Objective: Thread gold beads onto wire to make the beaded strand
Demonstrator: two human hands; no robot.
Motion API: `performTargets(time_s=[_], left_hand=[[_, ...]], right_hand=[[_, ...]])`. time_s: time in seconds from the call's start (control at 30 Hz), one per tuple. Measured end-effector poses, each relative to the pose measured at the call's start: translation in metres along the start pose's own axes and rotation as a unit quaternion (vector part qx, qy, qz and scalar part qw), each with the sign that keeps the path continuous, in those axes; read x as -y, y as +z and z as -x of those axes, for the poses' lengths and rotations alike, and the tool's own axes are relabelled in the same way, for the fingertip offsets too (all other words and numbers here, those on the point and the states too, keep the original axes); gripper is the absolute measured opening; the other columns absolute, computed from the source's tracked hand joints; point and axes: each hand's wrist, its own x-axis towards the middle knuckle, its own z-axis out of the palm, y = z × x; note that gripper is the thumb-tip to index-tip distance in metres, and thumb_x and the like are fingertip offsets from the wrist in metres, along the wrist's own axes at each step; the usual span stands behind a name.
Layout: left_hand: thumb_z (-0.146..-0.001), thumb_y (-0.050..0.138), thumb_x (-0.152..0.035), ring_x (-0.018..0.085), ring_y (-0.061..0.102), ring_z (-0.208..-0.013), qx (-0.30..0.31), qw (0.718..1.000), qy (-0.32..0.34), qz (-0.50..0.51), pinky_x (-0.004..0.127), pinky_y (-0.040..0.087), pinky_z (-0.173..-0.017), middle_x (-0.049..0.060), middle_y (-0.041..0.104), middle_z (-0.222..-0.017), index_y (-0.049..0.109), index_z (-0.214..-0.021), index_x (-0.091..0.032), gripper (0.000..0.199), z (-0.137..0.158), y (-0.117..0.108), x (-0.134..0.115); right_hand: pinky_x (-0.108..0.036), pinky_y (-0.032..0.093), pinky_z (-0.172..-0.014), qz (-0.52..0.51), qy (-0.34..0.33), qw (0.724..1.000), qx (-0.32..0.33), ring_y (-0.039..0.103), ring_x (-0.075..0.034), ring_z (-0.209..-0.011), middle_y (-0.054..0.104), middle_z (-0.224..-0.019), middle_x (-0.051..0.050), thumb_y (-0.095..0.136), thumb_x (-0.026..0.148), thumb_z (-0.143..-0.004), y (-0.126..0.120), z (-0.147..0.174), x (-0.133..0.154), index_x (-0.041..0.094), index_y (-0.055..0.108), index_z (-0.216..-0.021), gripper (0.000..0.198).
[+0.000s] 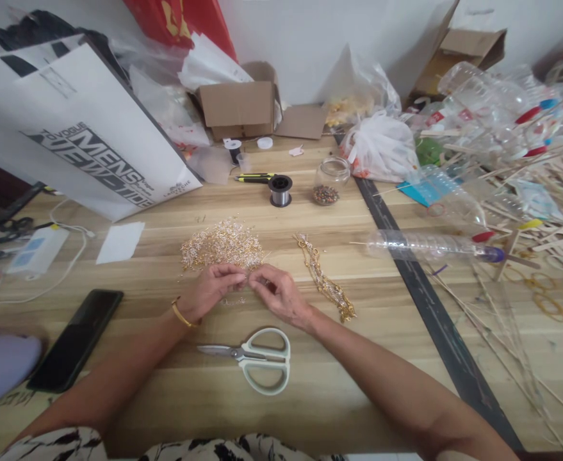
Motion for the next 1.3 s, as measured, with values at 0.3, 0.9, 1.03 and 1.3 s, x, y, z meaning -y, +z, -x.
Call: performTargets(time_s=[0.3,0.9,1.03,1.3], left_hand=[[-0.058,0.078,-0.021,0.009,0.054,-0.058,0.005,1.0,-0.007,-0.002,0.024,0.042,-0.062,0.001,0.064,-0.06,0.072,-0.07,-0.012,0.016,-0.0007,-0.001,-0.0009],[-0.058,0.079,-0.023,0.011,0.059,-0.062,-0.01,1.0,-0.017,0.005,0.025,0.046,-0.064,0.004,0.068,-0.065,0.072,-0.071,-0.01,0.02,-0.0005,-0.0053,0.0006],[-0.059,0.079,-0.023,0.011,0.059,-0.063,-0.003,1.0,-0.015,0.001,0.025,0.046,-0.064,0.004,0.068,-0.066,0.072,-0.072,-0.01,0.02,-0.0006,-0.0066,0.0011],[-0.061,0.078,-0.023,0.011,0.059,-0.063,0.011,1.0,-0.017,-0.006,0.025,0.047,-0.066,0.004,0.068,-0.066,0.072,-0.073,-0.01,0.019,-0.0011,-0.0084,0.0028]], right_hand=[[-0.024,0.037,-0.058,-0.007,0.007,1.0,0.006,0.047,-0.013,-0.064,0.053,-0.071,-0.002,0.05,0.03,-0.089,-0.0003,0.0001,0.0006,0.016,0.059,-0.081,0.018],[-0.024,0.037,-0.057,-0.003,0.019,1.0,0.008,0.046,-0.013,-0.061,0.053,-0.07,-0.002,0.051,0.03,-0.088,0.001,0.0,-0.0025,0.016,0.058,-0.08,0.018],[-0.025,0.038,-0.057,-0.001,0.019,1.0,0.01,0.047,-0.013,-0.062,0.054,-0.071,-0.002,0.052,0.03,-0.088,0.0012,0.0,-0.0036,0.016,0.059,-0.08,0.018],[-0.025,0.037,-0.056,-0.005,0.018,1.0,0.018,0.046,-0.013,-0.061,0.054,-0.07,-0.002,0.051,0.029,-0.088,0.0014,0.0001,-0.003,0.016,0.058,-0.08,0.017]])
